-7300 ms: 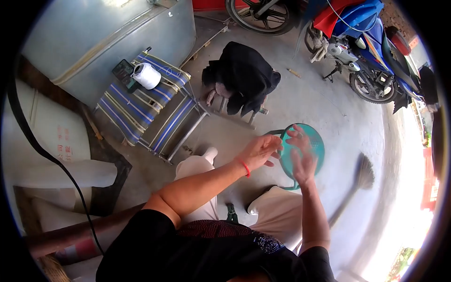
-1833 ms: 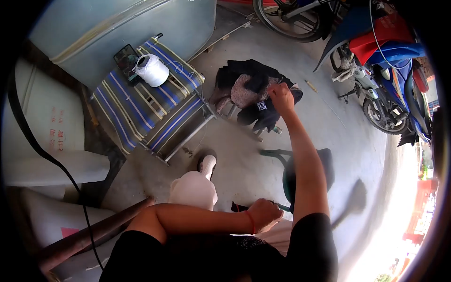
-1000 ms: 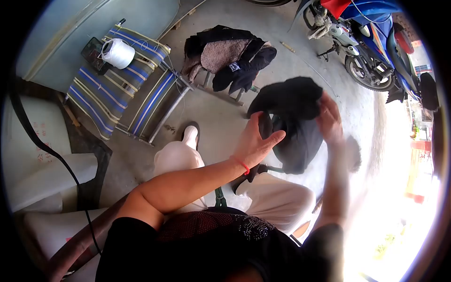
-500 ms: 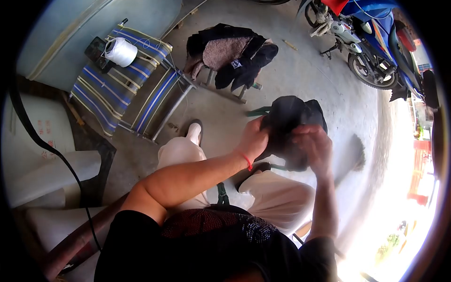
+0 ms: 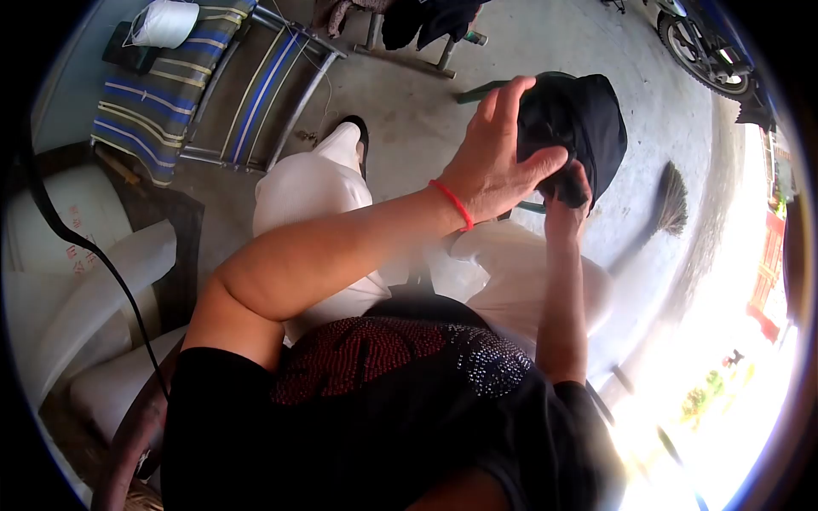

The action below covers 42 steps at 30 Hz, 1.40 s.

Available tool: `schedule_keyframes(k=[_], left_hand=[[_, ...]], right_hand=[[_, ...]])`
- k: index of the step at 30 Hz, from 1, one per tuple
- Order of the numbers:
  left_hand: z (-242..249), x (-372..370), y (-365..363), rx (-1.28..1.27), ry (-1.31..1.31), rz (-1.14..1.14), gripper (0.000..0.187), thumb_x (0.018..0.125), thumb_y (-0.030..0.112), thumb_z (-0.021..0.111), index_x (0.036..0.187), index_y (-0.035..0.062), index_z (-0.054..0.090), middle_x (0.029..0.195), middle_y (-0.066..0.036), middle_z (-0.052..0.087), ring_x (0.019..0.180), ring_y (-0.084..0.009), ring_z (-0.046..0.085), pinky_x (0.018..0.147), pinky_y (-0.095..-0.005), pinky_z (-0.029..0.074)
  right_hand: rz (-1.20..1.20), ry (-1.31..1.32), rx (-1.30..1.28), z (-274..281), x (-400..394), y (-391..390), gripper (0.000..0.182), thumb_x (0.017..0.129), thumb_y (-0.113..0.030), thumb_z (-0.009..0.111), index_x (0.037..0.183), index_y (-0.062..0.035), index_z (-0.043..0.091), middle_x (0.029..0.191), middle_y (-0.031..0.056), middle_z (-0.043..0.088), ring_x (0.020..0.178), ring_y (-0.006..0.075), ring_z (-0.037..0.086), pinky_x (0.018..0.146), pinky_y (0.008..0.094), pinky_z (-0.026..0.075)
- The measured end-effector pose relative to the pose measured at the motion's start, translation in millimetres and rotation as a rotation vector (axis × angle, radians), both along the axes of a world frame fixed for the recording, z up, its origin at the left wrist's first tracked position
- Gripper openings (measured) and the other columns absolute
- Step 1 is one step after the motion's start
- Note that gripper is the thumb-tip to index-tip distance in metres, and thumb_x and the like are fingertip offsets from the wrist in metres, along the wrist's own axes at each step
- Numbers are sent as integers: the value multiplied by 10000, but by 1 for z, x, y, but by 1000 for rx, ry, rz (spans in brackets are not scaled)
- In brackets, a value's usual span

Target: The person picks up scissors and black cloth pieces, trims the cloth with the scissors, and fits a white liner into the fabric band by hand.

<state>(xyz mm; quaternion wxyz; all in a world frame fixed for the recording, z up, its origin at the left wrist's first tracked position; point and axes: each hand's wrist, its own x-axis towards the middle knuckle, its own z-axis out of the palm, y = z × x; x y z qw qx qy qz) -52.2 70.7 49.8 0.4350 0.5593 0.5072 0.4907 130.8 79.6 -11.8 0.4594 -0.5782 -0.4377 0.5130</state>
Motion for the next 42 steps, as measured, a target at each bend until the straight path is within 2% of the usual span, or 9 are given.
schedule_keyframes(k=[4, 6, 9, 11, 14, 16, 19, 25, 42], left_hand=[[2, 16, -26, -178, 400, -255, 1083, 593, 437, 761, 1381, 181, 63, 1342, -332, 74, 1200, -539, 141, 965, -566, 239], [-7, 24, -37, -123, 147, -430, 932, 608, 293, 766, 1328, 144, 193, 1289, -247, 286, 1153, -424, 325, 931, -478, 338], [-10, 24, -37, -250, -74, -577, 661, 641, 159, 714, 1204, 94, 373, 1139, -185, 474, 1047, -351, 467, 873, -409, 399], [-5, 22, -38, -434, -26, -629, 513, 652, 90, 678, 1117, 67, 464, 1039, -155, 552, 978, -321, 529, 838, -380, 423], [-5, 22, -44, -130, 380, -827, 352, 609, -41, 590, 951, 31, 549, 879, -145, 557, 819, -324, 571, 717, -390, 463], [-6, 25, -45, -93, 480, -826, 348, 610, -49, 578, 946, 33, 545, 868, -141, 544, 807, -321, 570, 702, -398, 464], [-6, 32, -44, -43, 583, -816, 339, 614, -60, 561, 938, 41, 538, 862, -131, 525, 788, -322, 569, 684, -409, 465], [-2, 40, -36, -23, 645, -869, 316, 621, -60, 553, 912, 58, 522, 878, -114, 511, 787, -332, 566, 688, -417, 462], [-15, 49, -23, 78, 771, -809, 349, 614, -55, 523, 943, 64, 513, 884, -131, 519, 799, -363, 540, 684, -442, 434]], right_hand=[[14, 215, -129, 18, -13, -38, 199, 834, -127, 518, 1010, -36, 505, 891, 16, 567, 814, 78, 536, 723, 214, 451], [154, 308, -173, 32, -1, -48, 188, 820, -140, 569, 963, -26, 529, 839, 5, 566, 792, 71, 516, 699, 220, 428], [697, -60, -212, 72, 25, -37, 272, 811, -164, 611, 1026, -3, 569, 852, 28, 610, 776, 85, 538, 693, 221, 423], [453, -162, -391, 69, 64, -5, 377, 774, -130, 645, 1112, -5, 535, 899, 67, 636, 816, 140, 582, 719, 249, 467], [576, -1172, 139, 0, 154, 33, 687, 691, -245, 705, 1276, -109, 370, 1147, 176, 526, 955, 302, 571, 797, 364, 477], [264, -987, -574, -3, 166, 54, 682, 746, -368, 649, 1284, -76, 349, 1079, 175, 549, 972, 274, 560, 751, 387, 517], [-130, -586, -836, -53, 201, 68, 596, 797, -486, 557, 1191, -56, 435, 1020, 104, 545, 885, 251, 573, 761, 464, 488], [-264, -339, -865, -59, 181, 79, 349, 811, -350, 603, 940, -27, 575, 867, 85, 591, 761, 227, 560, 704, 441, 495], [3, 136, -370, -16, 169, 168, 542, 727, -24, 651, 1196, -78, 387, 1008, 86, 496, 814, 204, 557, 559, 293, 543]])
